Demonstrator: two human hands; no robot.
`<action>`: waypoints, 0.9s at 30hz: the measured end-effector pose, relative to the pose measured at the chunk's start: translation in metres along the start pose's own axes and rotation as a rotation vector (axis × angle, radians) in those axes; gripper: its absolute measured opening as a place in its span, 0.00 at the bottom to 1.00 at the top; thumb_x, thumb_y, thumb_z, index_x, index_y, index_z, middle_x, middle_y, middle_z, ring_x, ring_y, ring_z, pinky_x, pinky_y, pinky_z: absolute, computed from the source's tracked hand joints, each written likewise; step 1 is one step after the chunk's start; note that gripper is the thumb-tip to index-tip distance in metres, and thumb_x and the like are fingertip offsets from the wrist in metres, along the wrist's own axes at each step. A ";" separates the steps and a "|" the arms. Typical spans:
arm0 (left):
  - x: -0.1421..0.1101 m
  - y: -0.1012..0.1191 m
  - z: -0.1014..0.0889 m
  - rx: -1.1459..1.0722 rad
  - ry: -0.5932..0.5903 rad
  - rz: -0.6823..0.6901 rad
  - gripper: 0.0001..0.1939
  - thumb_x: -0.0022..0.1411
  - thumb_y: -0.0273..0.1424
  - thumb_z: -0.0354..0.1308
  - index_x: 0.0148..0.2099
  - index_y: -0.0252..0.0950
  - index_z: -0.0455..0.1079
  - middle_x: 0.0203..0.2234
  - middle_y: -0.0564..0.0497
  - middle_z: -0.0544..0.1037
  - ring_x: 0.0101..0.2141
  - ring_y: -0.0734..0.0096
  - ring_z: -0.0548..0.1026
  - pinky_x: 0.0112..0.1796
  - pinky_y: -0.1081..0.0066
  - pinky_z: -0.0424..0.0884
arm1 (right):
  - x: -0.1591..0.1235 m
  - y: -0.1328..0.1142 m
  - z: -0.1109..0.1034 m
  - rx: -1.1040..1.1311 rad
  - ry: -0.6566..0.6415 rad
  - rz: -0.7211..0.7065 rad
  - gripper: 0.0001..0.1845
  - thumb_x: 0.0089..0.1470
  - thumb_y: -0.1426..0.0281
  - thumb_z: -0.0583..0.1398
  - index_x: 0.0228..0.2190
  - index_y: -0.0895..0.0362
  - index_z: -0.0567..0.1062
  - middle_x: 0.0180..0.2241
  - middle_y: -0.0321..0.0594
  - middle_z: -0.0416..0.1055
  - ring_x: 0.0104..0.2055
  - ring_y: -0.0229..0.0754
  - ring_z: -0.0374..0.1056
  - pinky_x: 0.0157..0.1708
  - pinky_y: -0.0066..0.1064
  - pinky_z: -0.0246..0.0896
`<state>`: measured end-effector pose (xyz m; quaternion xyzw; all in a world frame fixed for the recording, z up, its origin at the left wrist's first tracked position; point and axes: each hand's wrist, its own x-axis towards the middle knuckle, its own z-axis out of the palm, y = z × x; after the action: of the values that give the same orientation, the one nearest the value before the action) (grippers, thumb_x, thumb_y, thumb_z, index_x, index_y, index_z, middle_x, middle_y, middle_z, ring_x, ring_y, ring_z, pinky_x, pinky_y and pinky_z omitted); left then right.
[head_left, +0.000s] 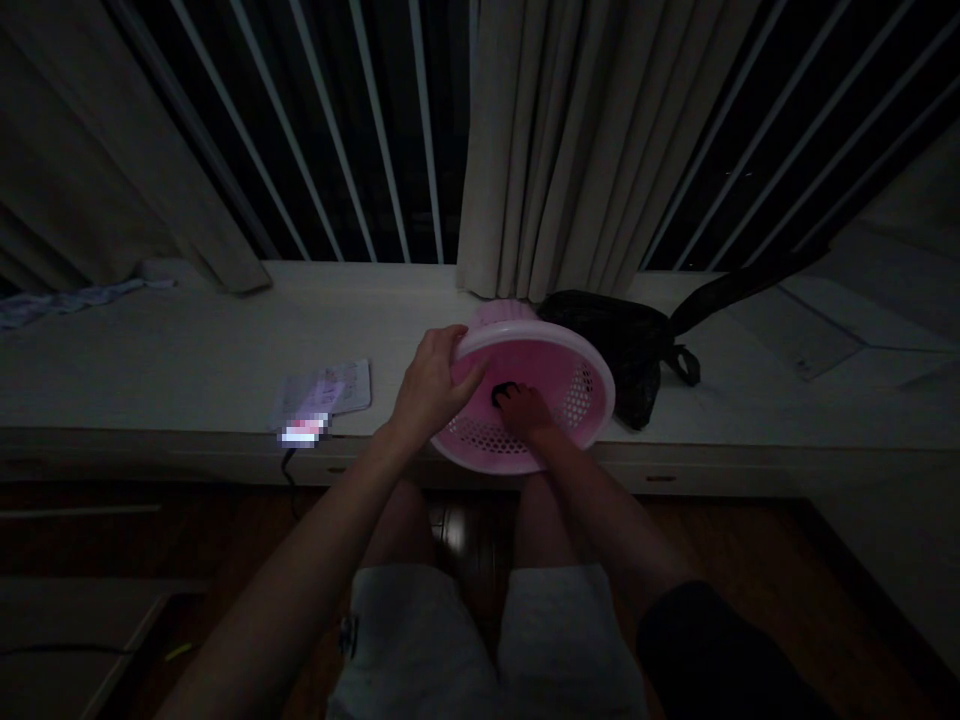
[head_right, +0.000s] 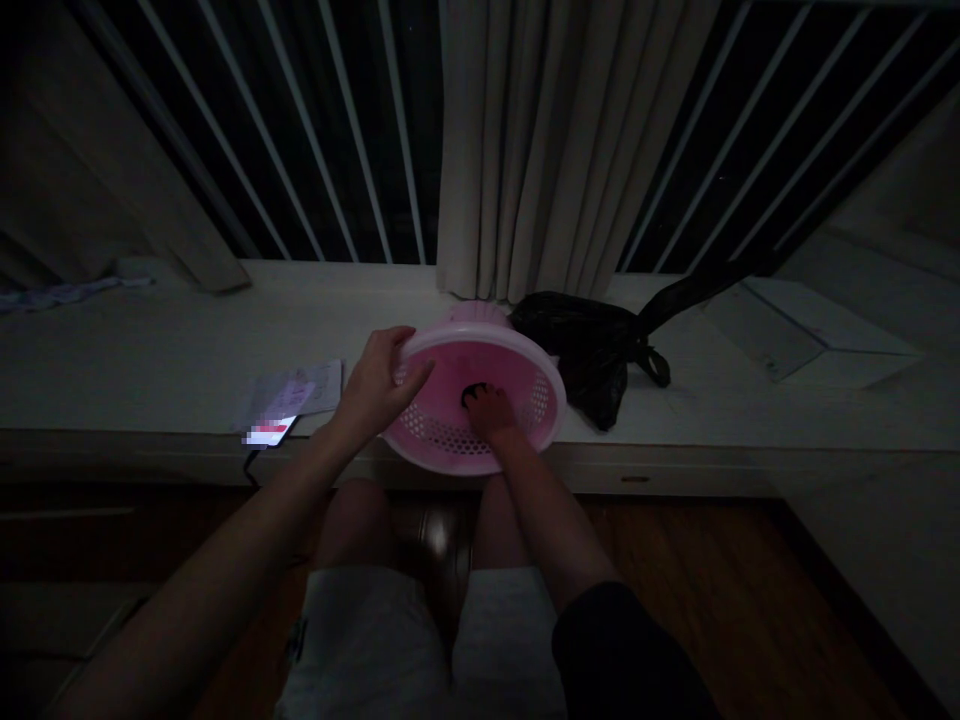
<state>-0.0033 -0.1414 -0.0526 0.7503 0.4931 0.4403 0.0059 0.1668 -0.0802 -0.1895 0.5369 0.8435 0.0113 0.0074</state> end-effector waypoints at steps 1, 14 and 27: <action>0.007 0.004 0.002 0.033 -0.032 0.030 0.22 0.57 0.38 0.54 0.52 0.33 0.60 0.42 0.42 0.66 0.43 0.63 0.65 0.46 0.65 0.61 | 0.000 0.000 0.000 0.003 0.003 0.005 0.21 0.56 0.68 0.42 0.47 0.55 0.65 0.48 0.48 0.58 0.50 0.46 0.51 0.47 0.39 0.45; 0.101 0.042 0.035 -0.342 -0.361 -0.089 0.19 0.27 0.23 0.68 0.30 0.33 0.74 0.22 0.53 0.71 0.26 0.68 0.68 0.38 0.68 0.63 | 0.001 0.004 0.003 0.056 0.052 0.028 0.20 0.57 0.67 0.42 0.47 0.54 0.65 0.47 0.47 0.59 0.49 0.46 0.51 0.46 0.39 0.48; 0.103 0.034 0.025 -0.444 -0.502 -0.252 0.19 0.33 0.08 0.50 0.19 0.35 0.73 0.14 0.55 0.71 0.18 0.71 0.68 0.33 0.72 0.66 | 0.026 0.019 -0.026 0.058 -0.228 0.089 0.19 0.56 0.65 0.50 0.46 0.63 0.66 0.45 0.46 0.61 0.48 0.38 0.58 0.49 0.39 0.56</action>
<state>0.0510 -0.0716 0.0145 0.7488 0.4573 0.3345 0.3438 0.1719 -0.0491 -0.1627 0.5717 0.8124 -0.0741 0.0874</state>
